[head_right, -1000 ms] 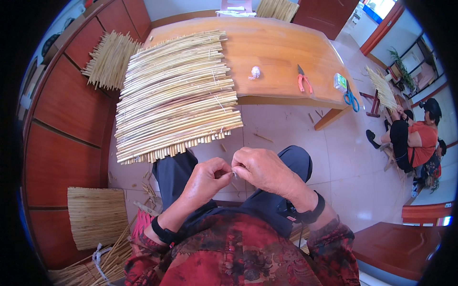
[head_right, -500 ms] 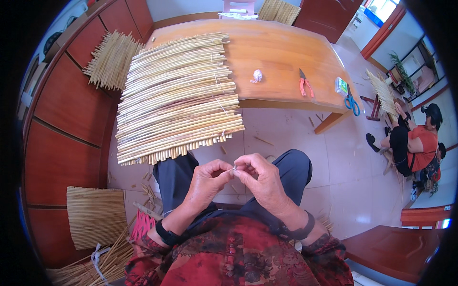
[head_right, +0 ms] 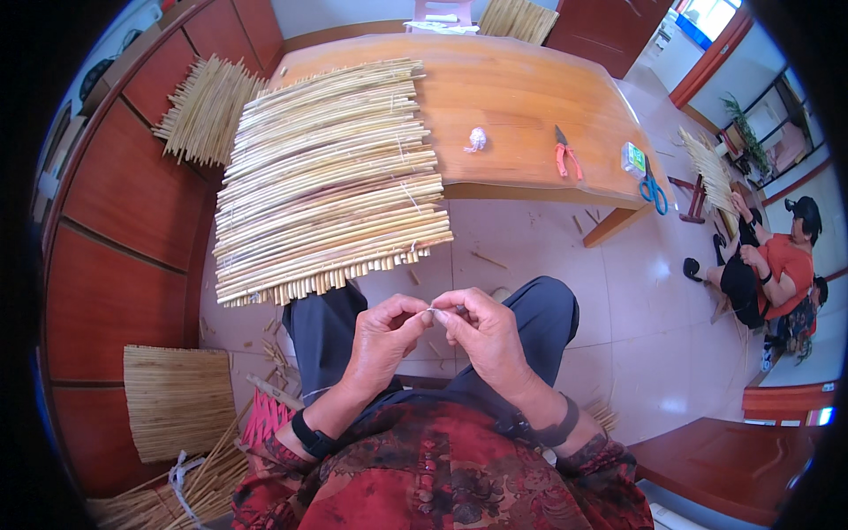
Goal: The person weaves a mat using bamboo sticks and string, passing the string through the sticks and tying knots to secure them together.
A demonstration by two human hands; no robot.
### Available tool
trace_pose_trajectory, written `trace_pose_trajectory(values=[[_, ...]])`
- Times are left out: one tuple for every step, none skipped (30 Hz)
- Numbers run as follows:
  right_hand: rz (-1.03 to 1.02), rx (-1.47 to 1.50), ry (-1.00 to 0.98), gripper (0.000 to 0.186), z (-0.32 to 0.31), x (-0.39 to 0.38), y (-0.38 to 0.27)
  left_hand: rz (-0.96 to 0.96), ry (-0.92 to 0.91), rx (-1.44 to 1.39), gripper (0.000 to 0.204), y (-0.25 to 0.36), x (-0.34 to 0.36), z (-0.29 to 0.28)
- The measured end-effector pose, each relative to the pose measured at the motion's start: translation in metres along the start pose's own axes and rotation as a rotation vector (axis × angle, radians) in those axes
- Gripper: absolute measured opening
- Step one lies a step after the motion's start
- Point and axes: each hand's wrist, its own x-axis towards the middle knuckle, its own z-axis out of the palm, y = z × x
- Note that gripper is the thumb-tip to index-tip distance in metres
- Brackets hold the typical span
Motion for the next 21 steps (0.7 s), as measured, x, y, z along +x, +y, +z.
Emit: trace_pose_trajectory(values=[[0.04,0.072,-0.024,0.017,-0.0013,0.0015,0.0004,0.0,0.001,-0.001,0.009,-0.0003,-0.0001,0.0002],[0.079,0.144,-0.045,0.016,-0.002,0.0023,0.0005,-0.001,0.001,-0.001,0.009,0.0,-0.0004,0.0005],[0.08,0.144,-0.045,0.016,-0.0015,0.0026,0.0002,-0.007,0.006,-0.01,0.009,0.0006,-0.001,0.0009],[0.096,0.171,-0.051,0.016,-0.0003,0.0028,-0.0002,-0.013,0.011,-0.018,0.009,0.0009,-0.0014,0.0013],[0.112,0.198,-0.059,0.015,0.0006,0.0031,-0.0003,-0.013,0.012,-0.018,0.009,0.0004,-0.0016,0.0012],[0.113,0.198,-0.059,0.015,0.0009,0.0032,-0.0004,-0.003,0.016,-0.015,0.009,-0.0002,-0.0016,0.0011],[0.111,0.177,-0.056,0.016,0.0012,0.0031,-0.0007,0.007,0.019,-0.012,0.009,-0.0007,-0.0017,0.0011],[0.11,0.157,-0.053,0.016,0.0013,0.0031,-0.0009,0.007,0.02,-0.012,0.009,-0.0008,-0.0017,0.0018],[0.111,0.156,-0.054,0.016,0.0013,0.0033,-0.0008,0.02,0.033,-0.024,0.007,-0.0009,-0.0013,0.0028],[0.103,0.172,-0.057,0.016,0.0012,0.0036,-0.0005,0.034,0.046,-0.036,0.005,-0.001,-0.001,0.0034],[0.096,0.187,-0.061,0.016,0.0007,0.0039,-0.0006,0.033,0.046,-0.037,0.005,-0.001,-0.0008,0.0031],[0.097,0.186,-0.061,0.016,0.0002,0.0039,-0.0008,-0.005,0.043,-0.069,0.005,-0.0013,-0.0005,0.0024],[0.097,0.18,-0.062,0.016,-0.0003,0.0039,-0.0011,-0.044,0.04,-0.101,0.006,-0.0013,-0.0003,0.0019],[0.098,0.175,-0.063,0.015,-0.0004,0.0042,-0.0009,-0.045,0.042,-0.101,0.006,-0.0014,-0.0002,0.0014],[0.1,0.175,-0.065,0.015,-0.0002,0.0045,-0.0014,-0.064,0.037,-0.118,0.007,-0.0013,-0.0001,0.0011],[0.09,0.163,-0.066,0.015,0.0001,0.0047,-0.0022,-0.083,0.032,-0.134,0.007,-0.001,0.0001,0.0006],[0.08,0.15,-0.066,0.014,0.0001,0.0047,-0.0028,-0.084,0.033,-0.136,0.007,-0.0003,0.0008,-0.0001],[0.082,0.149,-0.067,0.014,-0.0001,0.0048,-0.0026,-0.115,0.013,-0.16,0.008,0.0007,0.0018,-0.0013],[0.08,0.131,-0.068,0.014,-0.0006,0.0049,-0.0024,-0.146,-0.006,-0.183,0.009,0.0016,0.0026,-0.0024],[0.076,0.114,-0.071,0.014,-0.0006,0.0051,-0.002,-0.147,-0.004,-0.184,0.009,0.0024,0.0032,-0.0035],[0.078,0.114,-0.073,0.014,-0.0002,0.005,-0.0021,-0.172,-0.02,-0.215,0.009,0.003,0.0037,-0.0045]])
